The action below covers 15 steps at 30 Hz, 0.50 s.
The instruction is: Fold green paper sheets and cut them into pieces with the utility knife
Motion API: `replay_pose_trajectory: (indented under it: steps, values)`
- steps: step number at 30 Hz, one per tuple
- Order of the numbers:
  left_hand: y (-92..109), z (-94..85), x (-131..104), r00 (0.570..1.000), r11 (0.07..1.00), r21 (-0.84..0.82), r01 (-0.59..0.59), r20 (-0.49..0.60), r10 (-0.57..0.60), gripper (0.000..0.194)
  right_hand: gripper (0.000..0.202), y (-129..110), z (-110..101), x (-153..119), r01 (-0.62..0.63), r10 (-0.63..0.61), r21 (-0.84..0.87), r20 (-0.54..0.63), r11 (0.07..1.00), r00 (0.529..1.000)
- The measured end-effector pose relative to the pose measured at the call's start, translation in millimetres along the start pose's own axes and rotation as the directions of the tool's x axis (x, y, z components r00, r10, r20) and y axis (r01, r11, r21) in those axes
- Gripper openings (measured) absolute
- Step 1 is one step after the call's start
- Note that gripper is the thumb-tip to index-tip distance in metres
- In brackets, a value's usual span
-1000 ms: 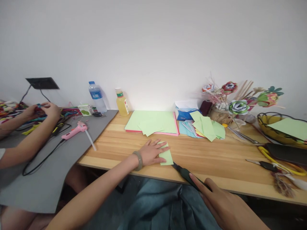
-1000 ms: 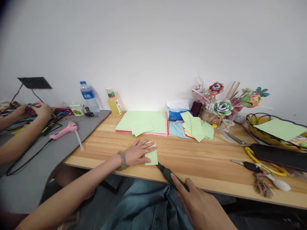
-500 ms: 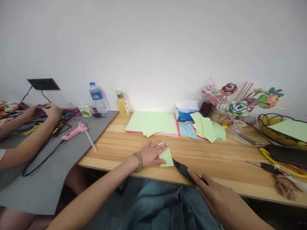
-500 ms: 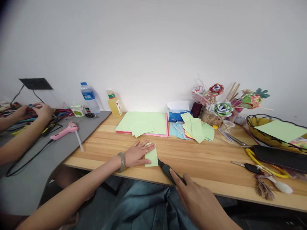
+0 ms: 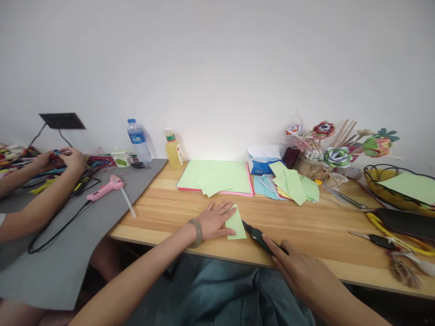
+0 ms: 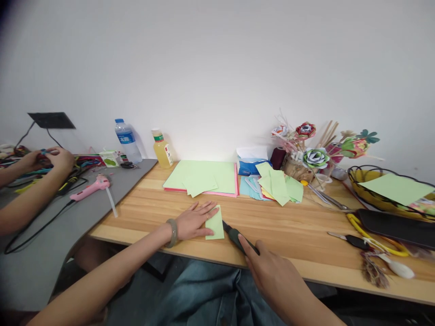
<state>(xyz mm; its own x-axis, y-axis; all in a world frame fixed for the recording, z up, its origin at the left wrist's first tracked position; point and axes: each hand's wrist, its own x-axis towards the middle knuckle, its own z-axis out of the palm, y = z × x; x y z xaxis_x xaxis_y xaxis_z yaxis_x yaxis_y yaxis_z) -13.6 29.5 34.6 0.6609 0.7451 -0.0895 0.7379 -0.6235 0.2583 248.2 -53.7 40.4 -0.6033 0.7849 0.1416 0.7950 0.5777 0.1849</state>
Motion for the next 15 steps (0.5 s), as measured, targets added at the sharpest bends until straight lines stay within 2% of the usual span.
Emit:
replay_pose_trajectory:
  steps: [6,15]
  values:
    - [-1.6,2.2,0.9,1.000,1.000,-0.019,0.013,-0.005,-0.013,0.081,0.047,2.0,1.8,8.9,-0.064,0.057,0.077,0.095,0.995,0.994]
    - [-1.1,2.4,0.8,1.000,1.000,-0.024,0.019,-0.007,-0.019,0.081,0.047,4.1,0.1,17.7,-0.095,0.080,0.136,0.108,0.986,0.991]
